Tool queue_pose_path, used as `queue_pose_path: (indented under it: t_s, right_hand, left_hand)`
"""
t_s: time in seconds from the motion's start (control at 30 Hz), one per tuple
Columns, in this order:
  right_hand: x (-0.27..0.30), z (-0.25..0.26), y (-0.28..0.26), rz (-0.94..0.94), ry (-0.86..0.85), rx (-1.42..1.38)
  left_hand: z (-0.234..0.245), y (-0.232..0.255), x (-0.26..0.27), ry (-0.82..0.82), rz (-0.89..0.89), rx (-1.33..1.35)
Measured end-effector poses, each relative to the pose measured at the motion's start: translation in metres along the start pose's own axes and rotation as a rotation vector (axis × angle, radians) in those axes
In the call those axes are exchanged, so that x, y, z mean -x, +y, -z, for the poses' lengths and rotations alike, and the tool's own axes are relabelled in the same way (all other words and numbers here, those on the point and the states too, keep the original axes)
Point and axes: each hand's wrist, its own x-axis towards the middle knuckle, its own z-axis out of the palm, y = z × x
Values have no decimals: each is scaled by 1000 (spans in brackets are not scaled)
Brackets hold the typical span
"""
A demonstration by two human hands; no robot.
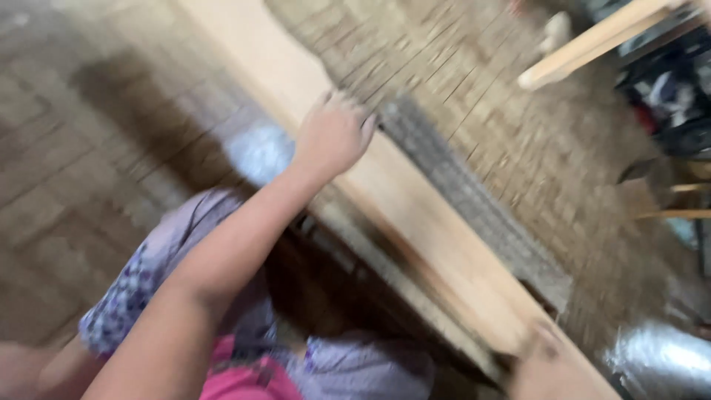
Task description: Sanding the surface and edges of a long wooden plank using sandpaper.
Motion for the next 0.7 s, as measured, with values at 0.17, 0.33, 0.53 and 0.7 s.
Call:
queue_pose_path:
  t_s: [0.17, 0.33, 0.53, 0.7]
  right_hand:
    - [-147, -68, -240, -28, 56, -777]
    - [-172, 21, -396, 199, 181, -848]
    - [-136, 64, -313, -95, -6, -902]
    - [-82, 40, -129, -638, 50, -689]
  left_hand:
    - [-6, -3, 5, -42, -12, -20]
    - [-15, -8, 5, -53, -9, -10]
    - [7, 3, 6, -77, -18, -7]
    - [17, 9, 7, -145, 12, 46]
